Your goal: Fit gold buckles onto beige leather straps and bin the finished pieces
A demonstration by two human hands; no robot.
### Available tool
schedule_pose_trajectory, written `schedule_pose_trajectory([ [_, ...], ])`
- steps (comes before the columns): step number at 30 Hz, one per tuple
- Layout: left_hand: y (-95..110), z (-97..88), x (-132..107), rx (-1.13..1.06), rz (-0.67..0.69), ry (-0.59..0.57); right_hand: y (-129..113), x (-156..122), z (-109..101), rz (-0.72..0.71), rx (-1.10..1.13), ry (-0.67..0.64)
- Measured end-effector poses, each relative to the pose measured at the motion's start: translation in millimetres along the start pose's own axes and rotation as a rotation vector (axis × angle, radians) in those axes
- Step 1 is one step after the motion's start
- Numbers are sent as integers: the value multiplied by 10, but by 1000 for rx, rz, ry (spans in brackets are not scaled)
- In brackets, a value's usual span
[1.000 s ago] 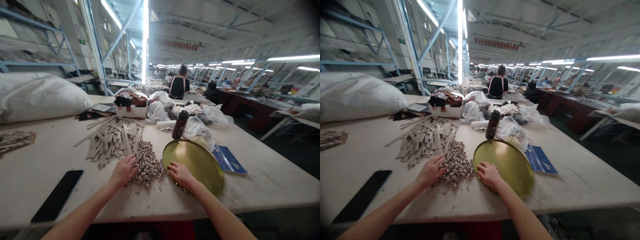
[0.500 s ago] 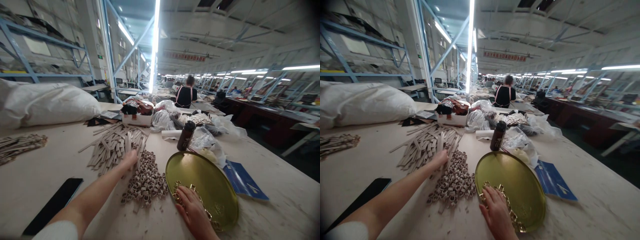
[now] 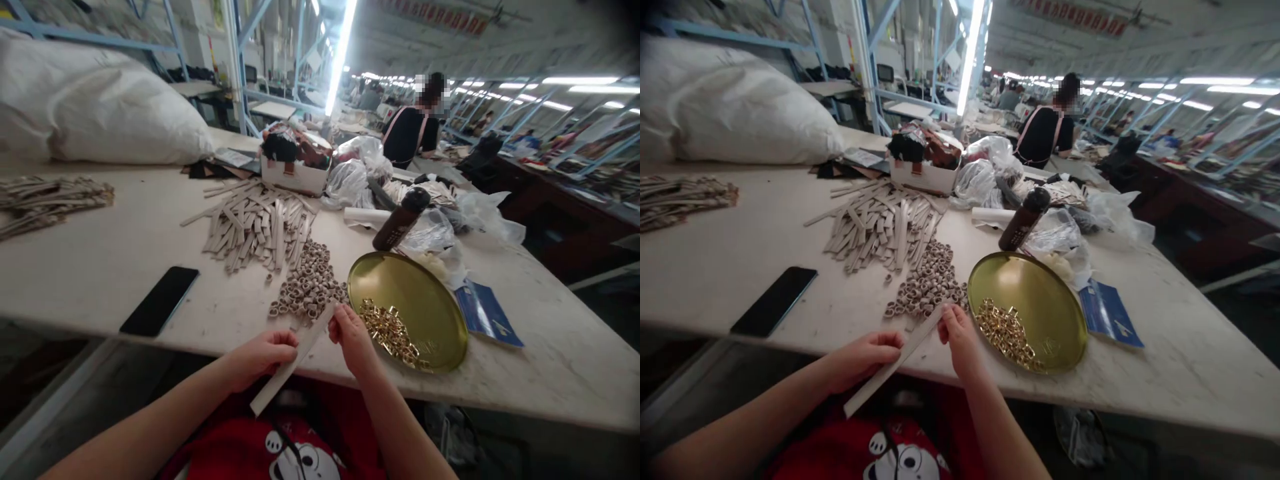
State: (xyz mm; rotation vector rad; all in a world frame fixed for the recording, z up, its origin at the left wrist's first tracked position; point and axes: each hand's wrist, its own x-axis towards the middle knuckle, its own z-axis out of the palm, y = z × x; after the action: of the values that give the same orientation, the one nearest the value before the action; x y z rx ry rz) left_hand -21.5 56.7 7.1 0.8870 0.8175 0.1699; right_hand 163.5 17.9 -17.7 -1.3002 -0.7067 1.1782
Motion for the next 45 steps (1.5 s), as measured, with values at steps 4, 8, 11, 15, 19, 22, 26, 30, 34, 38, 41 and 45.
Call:
schedule_pose_trajectory([
  [4, -201, -5, -114, -78, -30, -43, 79, -94, 26, 64, -43, 36],
  [8, -357, -72, -215, -82, -37, -92, 137, -140, 15, 128, 32, 115],
  [11, -438, -180, -250, -87, -19, -95, 156, -161, -26, 127, 104, 214],
  [15, -446, -376, -233, -246, 101, 128, 200, -339, -94, 100, 33, 245],
  [19, -419, -452, -159, -493, 269, 406, 301, -729, -24, 168, -282, -43],
  [22, -418, -363, -72, -481, 273, 309, 377, -986, 134, 226, -451, -327],
  [26, -405, -235, 7, -329, 237, 229, 355, -917, 253, 181, -633, -512],
  [30, -385, -240, -11, -210, 180, 236, 274, -422, 124, -137, -825, -117],
  [34, -399, -254, -73, -199, 123, 225, 312, -38, 59, -345, -1151, 6],
  [38, -404, -239, -125, -184, 100, 201, 403, 26, 103, -414, -1335, -13],
  [41, -387, -225, -143, -170, 90, 188, 419, 7, 97, -423, -1354, -16],
  [45, -352, -190, -137, -150, 86, 187, 389, -21, 71, -373, -1180, 10],
])
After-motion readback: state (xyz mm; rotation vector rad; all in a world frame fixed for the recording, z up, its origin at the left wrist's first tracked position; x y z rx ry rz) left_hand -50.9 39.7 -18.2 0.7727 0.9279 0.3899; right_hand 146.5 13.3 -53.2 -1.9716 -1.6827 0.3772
